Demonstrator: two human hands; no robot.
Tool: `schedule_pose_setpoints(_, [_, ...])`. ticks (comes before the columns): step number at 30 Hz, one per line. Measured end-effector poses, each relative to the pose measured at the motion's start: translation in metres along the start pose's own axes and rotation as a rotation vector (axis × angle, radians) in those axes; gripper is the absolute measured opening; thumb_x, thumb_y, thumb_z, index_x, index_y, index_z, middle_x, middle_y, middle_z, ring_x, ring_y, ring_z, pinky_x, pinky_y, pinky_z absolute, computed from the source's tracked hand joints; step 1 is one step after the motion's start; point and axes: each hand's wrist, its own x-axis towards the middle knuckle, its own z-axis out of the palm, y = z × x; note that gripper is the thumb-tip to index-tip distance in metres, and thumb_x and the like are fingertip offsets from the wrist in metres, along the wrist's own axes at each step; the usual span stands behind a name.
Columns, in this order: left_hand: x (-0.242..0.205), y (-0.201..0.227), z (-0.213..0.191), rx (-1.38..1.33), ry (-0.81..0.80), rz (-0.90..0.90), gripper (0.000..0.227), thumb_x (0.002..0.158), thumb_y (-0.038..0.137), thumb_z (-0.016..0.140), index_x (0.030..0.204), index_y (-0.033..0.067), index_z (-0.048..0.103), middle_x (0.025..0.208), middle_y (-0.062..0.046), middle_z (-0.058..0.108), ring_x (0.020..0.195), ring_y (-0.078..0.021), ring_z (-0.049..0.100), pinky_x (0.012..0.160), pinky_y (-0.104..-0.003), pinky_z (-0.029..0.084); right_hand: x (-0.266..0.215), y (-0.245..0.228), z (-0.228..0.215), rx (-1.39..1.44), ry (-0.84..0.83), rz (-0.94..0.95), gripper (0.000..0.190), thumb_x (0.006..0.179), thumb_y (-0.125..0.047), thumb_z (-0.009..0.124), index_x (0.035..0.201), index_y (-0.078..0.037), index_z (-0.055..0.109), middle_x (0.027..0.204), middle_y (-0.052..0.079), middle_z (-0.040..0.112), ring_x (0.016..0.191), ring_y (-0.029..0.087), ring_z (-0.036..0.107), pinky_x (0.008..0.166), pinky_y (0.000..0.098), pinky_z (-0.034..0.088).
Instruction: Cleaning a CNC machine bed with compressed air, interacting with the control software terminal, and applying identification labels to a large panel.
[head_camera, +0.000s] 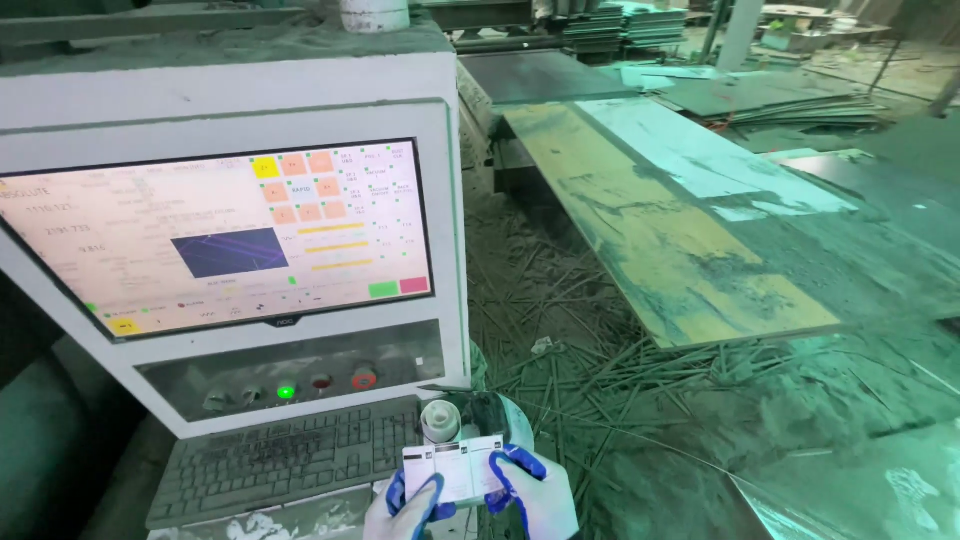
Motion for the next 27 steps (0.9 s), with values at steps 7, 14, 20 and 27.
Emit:
schedule_pose_setpoints(7, [0.003,0.011,-0.023,0.049,-0.041,-0.028,0.044,0.104,0.004,0.088,0.145,-0.0120,0.085,0.131,-0.033,0.092,0.095,-0.0509,0.084,0.090,-0.049,0.068,-0.027,0.000,0.010,0.012,0.050,-0.025,0.030,0.098,0.007,0.092,0.122,0.024,0.089,0.096,0.043,0.087,0.057,0.042,0.069,0.052,0.0478,0.064])
schedule_pose_setpoints(14, [-0.007,0.011,-0.045,0.071,0.009,0.017,0.040,0.105,0.006,0.089,0.141,-0.0111,0.088,0.125,-0.032,0.093,0.089,-0.0471,0.085,0.088,-0.043,0.067,-0.041,0.015,0.013,-0.003,-0.037,-0.061,0.035,0.099,0.005,0.089,0.130,0.021,0.090,0.110,0.041,0.092,0.068,0.040,0.078,0.060,0.0469,0.069])
schedule_pose_setpoints(20, [-0.013,0.019,-0.063,-0.012,0.017,0.013,0.037,0.107,0.006,0.086,0.140,-0.0125,0.087,0.125,-0.033,0.090,0.090,-0.0487,0.082,0.091,-0.048,0.069,-0.049,0.033,0.026,0.065,-0.071,-0.037,0.032,0.099,0.007,0.088,0.126,0.024,0.088,0.103,0.044,0.089,0.060,0.042,0.074,0.052,0.0480,0.065])
schedule_pose_setpoints(27, [-0.017,0.021,-0.067,-0.036,0.071,-0.007,0.040,0.105,0.005,0.089,0.139,-0.0146,0.084,0.129,-0.033,0.089,0.087,-0.0483,0.081,0.093,-0.047,0.071,-0.053,0.032,0.030,0.016,-0.038,-0.074,0.035,0.096,0.008,0.090,0.130,0.018,0.092,0.130,0.032,0.094,0.115,0.037,0.086,0.099,0.0429,0.071])
